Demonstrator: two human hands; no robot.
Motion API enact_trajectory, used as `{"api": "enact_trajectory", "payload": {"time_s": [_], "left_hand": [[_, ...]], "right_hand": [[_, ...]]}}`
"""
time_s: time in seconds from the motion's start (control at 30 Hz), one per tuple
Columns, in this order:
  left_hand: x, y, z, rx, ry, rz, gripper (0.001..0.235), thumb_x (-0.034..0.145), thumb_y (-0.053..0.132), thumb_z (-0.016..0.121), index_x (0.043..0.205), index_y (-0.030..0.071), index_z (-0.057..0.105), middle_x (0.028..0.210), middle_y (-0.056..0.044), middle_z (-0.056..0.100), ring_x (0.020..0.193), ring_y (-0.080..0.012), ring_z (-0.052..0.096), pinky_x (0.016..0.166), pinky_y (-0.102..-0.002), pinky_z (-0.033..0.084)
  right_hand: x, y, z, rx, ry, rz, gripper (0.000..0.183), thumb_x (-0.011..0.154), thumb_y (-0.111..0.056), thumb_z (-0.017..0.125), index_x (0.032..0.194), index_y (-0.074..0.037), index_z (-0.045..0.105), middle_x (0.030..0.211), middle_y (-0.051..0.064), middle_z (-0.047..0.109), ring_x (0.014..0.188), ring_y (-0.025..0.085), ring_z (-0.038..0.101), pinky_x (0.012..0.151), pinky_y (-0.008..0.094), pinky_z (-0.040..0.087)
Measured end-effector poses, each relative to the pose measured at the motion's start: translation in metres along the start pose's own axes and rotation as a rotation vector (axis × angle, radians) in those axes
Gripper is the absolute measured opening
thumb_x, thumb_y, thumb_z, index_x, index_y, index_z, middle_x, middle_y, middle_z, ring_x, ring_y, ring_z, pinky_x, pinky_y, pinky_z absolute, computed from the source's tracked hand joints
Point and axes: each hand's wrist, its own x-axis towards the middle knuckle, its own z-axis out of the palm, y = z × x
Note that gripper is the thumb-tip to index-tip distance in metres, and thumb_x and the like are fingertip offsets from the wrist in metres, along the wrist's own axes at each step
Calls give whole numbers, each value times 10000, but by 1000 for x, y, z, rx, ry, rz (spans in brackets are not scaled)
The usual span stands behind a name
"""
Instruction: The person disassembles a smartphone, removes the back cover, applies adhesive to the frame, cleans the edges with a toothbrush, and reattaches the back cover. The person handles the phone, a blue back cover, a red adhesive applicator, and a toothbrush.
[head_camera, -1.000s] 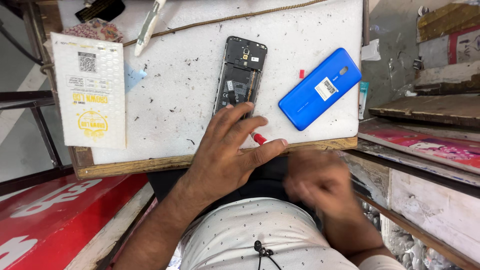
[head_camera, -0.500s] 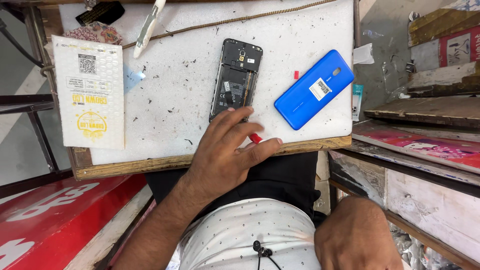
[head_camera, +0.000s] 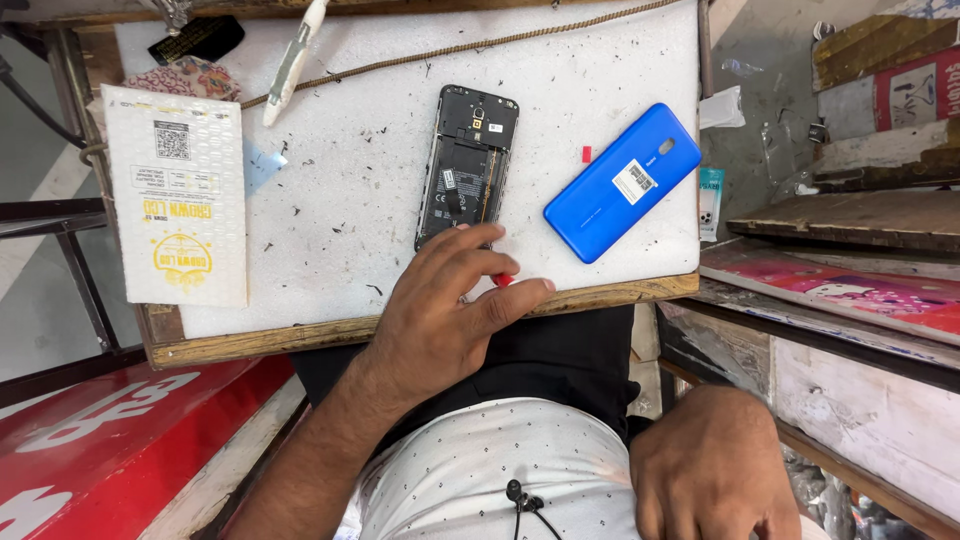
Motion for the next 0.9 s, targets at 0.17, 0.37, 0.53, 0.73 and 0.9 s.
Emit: {"api": "enact_trajectory", "payload": {"time_s": [0.17, 0.37, 0.53, 0.73, 0.9], "left_hand": [[3, -3, -8, 17, 30, 9, 555, 965, 10, 724, 1364, 367, 578, 1114, -67, 630, 1266, -301, 625, 1134, -514, 527], [8, -8, -15, -3, 48, 7, 543, 958, -25, 731, 1354, 329, 617, 1111, -49, 641, 1238, -295, 640, 1088, -473, 561], [10, -6, -16, -80, -21, -10, 555, 911, -3, 730, 1347, 320, 615, 1135, -60, 658, 1254, -312, 634, 1059, -460, 577], [10, -9, -16, -53, -24, -18, 590, 963, 18, 743, 1405, 369, 572, 1121, -24, 666, 1299, -293, 610, 1101, -457, 571], [12, -9, -18, 12, 34, -16, 536, 926, 132, 765, 1358, 374, 560, 1155, -89, 644, 1310, -344, 568, 1098, -486, 539]], "right_hand": [[3, -1, -8, -24, 1, 38, 493, 1070, -373, 656, 699, -91, 495, 726, 38, 567, 766, 226, 628, 582, 340, 438], [7, 2, -21, -7, -24, 66, 474, 1080, -372, 649, 730, -91, 498, 763, 40, 593, 780, 226, 643, 587, 339, 452], [7, 4, -23, -24, -29, 55, 479, 1099, -386, 656, 759, -93, 490, 787, 38, 592, 780, 230, 625, 606, 345, 457], [12, 11, -22, 6, -84, 24, 452, 1068, -407, 632, 757, -105, 506, 772, 17, 596, 827, 207, 663, 641, 325, 506], [13, 10, -30, -23, -61, 54, 495, 1065, -428, 681, 732, -104, 510, 752, 22, 599, 806, 203, 672, 606, 324, 488]]}}
